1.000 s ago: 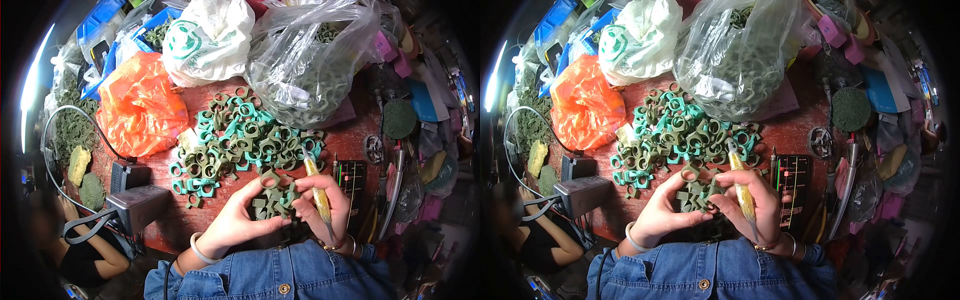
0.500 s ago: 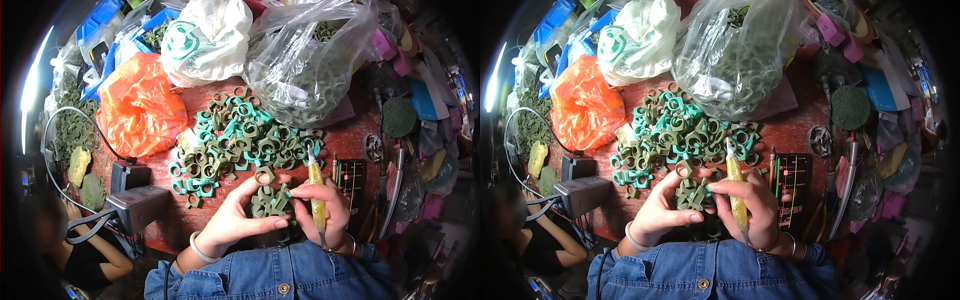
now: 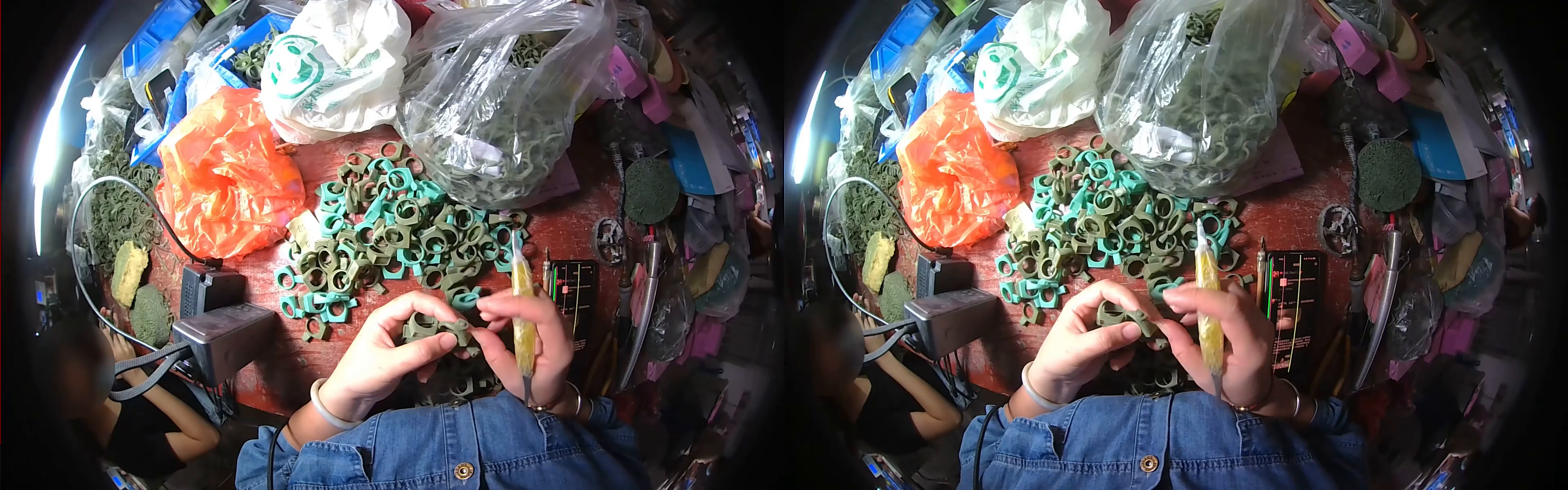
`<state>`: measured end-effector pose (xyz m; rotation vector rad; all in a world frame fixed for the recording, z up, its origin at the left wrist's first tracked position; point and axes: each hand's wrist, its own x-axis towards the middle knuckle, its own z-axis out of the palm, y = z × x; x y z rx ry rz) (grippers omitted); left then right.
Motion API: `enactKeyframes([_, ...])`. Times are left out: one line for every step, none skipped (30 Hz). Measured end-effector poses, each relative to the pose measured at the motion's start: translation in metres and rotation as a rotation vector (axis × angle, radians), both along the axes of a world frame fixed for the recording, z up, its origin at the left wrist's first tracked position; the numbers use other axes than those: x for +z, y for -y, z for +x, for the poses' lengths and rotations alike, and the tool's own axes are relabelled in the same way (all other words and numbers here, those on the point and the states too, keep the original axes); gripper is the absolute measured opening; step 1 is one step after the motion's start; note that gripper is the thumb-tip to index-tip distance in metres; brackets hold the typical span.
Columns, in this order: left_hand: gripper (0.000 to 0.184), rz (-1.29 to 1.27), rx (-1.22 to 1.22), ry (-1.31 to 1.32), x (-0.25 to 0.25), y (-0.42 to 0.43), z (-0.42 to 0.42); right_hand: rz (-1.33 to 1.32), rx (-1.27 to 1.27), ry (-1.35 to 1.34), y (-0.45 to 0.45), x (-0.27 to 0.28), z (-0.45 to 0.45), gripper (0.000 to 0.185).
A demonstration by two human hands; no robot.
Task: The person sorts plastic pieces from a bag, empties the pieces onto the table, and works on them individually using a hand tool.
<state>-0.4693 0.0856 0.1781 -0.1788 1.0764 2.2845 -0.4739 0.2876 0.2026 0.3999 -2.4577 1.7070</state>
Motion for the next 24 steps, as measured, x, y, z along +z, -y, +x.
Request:
enactKeyframes([0.018,0.041,0.018,0.034,-0.001,0.0,0.0,0.0,0.0,0.0,0.0,-0.003,0.0,0.041])
enactKeyframes([0.018,0.041,0.017,0.034,0.0,0.001,0.0,-0.031,-0.003,0.023,-0.001,-0.008,0.0,0.039])
enactKeyframes([0.017,0.043,0.027,0.048,0.001,0.001,-0.001,-0.062,-0.005,0.046,-0.001,-0.011,0.0,0.038])
enactKeyframes([0.017,0.044,0.037,0.062,0.001,0.001,-0.002,-0.06,-0.004,0.035,0.0,-0.009,-0.001,0.035])
enactKeyframes([0.017,0.044,0.037,0.061,0.002,0.0,-0.003,-0.06,-0.004,0.035,0.0,-0.009,-0.002,0.035])
enactKeyframes([0.017,0.055,0.068,0.077,0.003,-0.002,-0.003,-0.051,-0.014,0.03,-0.001,-0.009,-0.002,0.033])
enactKeyframes([0.017,0.064,0.099,0.093,0.004,-0.002,-0.003,-0.043,-0.022,0.027,-0.002,-0.009,-0.001,0.032])
enactKeyframes([0.016,0.067,0.125,0.097,0.005,-0.001,-0.003,-0.021,-0.05,0.031,-0.001,-0.007,0.0,0.03])
enactKeyframes([0.016,0.056,0.136,0.09,0.006,0.003,-0.001,-0.006,-0.07,0.03,0.0,-0.006,-0.001,0.027])
enactKeyframes([0.016,0.106,0.186,0.093,0.008,0.008,0.003,-0.044,-0.098,0.092,0.002,-0.005,0.0,0.025])
enactKeyframes([0.016,0.157,0.235,0.092,0.011,0.014,0.008,-0.05,-0.094,0.102,0.002,-0.005,-0.001,0.023])
enactKeyframes([0.016,0.188,0.289,0.036,0.012,0.022,0.019,-0.061,-0.095,0.1,0.001,-0.006,-0.001,0.022])
enactKeyframes([0.017,0.187,0.334,0.019,0.016,0.033,0.032,-0.07,-0.094,0.104,0.001,-0.008,0.0,0.021])
enactKeyframes([0.017,0.114,0.399,0.007,0.017,0.044,0.047,-0.083,-0.073,0.125,0.001,-0.007,0.001,0.019])
enactKeyframes([0.017,0.04,0.464,-0.002,0.018,0.052,0.063,-0.11,-0.022,0.197,0.001,-0.005,0.004,0.017])
enactKeyframes([0.017,-0.08,0.542,0.012,0.018,0.058,0.08,-0.187,0.076,0.322,0.0,0.001,0.006,0.016])
enactKeyframes([0.017,-0.2,0.618,0.025,0.019,0.062,0.093,-0.261,0.175,0.444,-0.001,0.006,0.008,0.016])
enactKeyframes([0.017,-0.366,0.639,0.039,0.024,0.064,0.098,-0.407,0.318,0.6,0.0,0.005,0.011,0.018])
enactKeyframes([0.016,-0.439,0.73,0.025,0.021,0.064,0.106,-0.55,0.462,0.758,0.0,0.005,0.013,0.021])
enactKeyframes([0.017,-0.545,0.817,0.024,0.016,0.064,0.112,-0.323,0.771,0.635,-0.002,-0.001,0.01,0.028])
enactKeyframes([0.018,-0.65,0.9,0.025,0.01,0.063,0.117,-0.399,0.961,0.698,0.003,-0.005,0.011,0.034])
enactKeyframes([0.018,-0.654,0.909,0.026,0.005,0.062,0.12,-0.391,1.064,0.677,0.01,-0.008,0.012,0.034])
enactKeyframes([0.02,-0.839,0.951,-0.03,-0.001,0.062,0.121,-0.382,1.165,0.655,0.016,-0.008,0.015,0.035])
enactKeyframes([0.022,-1.026,0.986,-0.086,-0.007,0.062,0.123,-0.383,1.17,0.658,0.018,-0.007,0.018,0.035])
